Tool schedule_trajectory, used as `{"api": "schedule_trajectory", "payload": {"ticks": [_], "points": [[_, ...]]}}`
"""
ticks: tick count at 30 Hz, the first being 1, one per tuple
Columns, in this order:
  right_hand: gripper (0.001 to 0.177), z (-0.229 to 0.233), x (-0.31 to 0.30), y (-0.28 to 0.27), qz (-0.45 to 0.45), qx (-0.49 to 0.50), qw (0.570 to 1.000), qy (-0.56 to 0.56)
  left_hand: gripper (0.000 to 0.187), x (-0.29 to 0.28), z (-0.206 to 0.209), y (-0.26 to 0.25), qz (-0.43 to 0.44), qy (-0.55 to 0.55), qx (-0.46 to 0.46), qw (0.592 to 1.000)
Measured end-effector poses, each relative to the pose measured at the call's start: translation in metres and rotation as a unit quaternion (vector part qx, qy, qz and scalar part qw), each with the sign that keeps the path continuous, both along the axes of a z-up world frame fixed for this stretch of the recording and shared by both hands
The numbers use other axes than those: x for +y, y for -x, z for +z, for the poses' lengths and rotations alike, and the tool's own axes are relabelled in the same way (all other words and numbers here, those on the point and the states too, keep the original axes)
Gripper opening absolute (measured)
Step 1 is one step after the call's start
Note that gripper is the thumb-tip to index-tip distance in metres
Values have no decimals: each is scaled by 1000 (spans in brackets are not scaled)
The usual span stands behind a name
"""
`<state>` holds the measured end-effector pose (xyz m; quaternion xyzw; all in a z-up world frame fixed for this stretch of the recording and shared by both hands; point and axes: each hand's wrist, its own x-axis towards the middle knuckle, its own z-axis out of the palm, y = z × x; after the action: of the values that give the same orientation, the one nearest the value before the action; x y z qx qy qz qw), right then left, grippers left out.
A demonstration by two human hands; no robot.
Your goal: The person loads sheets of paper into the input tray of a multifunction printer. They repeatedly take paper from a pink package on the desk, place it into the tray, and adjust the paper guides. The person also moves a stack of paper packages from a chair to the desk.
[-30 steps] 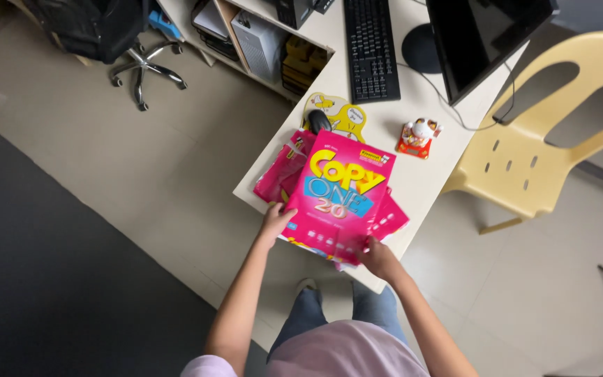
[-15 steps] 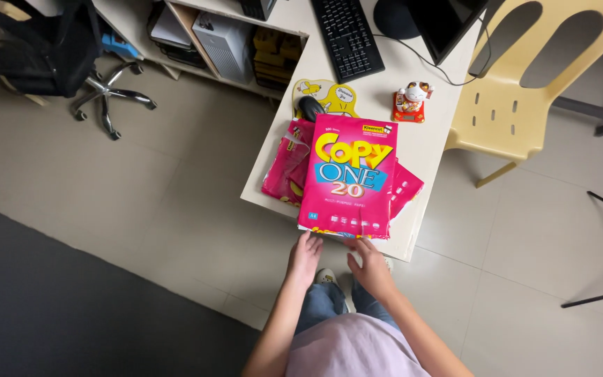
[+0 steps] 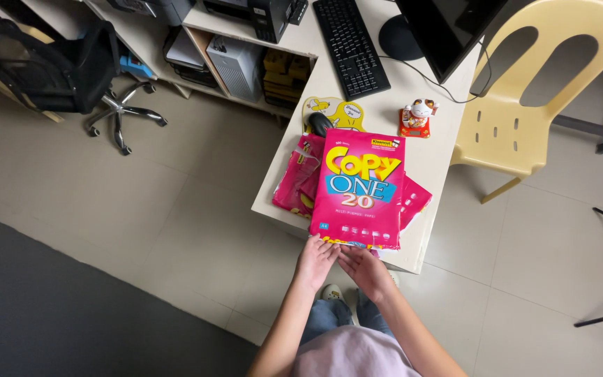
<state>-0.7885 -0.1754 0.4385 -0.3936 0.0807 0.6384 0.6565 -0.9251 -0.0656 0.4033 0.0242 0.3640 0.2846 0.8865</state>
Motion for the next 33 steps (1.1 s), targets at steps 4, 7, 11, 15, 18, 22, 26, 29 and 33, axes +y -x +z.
{"api": "schedule_trajectory", "payload": {"ticks": [4, 7, 11, 15, 18, 22, 26, 29, 33], "points": [[26, 20, -1, 4, 3, -5, 1000, 10, 44, 4, -5, 5, -4, 2, -15, 1000], [27, 12, 1, 10, 28, -20, 999, 7, 42, 6, -3, 9, -12, -2, -16, 1000], [31, 1, 10, 24, 71, -36, 997, 3, 40, 9, -16, 18, -21, -23, 1, 1000], [40, -2, 29, 35, 112, -108, 988, 3, 42, 15, -16, 30, 10, -56, -29, 998], [43, 33, 46, 50, 155, -179, 971, 4, 43, 17, 1, 45, 42, -70, -6, 997], [44, 40, 81, 67, 213, -255, 943, -4, 43, 30, 39, 74, 81, -117, 24, 990], [41, 37, 130, 84, 278, -321, 903, -63, 40, 53, 52, 113, 92, -189, 69, 975], [41, 44, 170, 99, 321, -353, 873, -98, 39, 79, 52, 144, 81, -221, 127, 964], [45, 59, 230, 115, 381, -362, 841, -126, 41, 133, 53, 181, 69, -265, 196, 942]]}}
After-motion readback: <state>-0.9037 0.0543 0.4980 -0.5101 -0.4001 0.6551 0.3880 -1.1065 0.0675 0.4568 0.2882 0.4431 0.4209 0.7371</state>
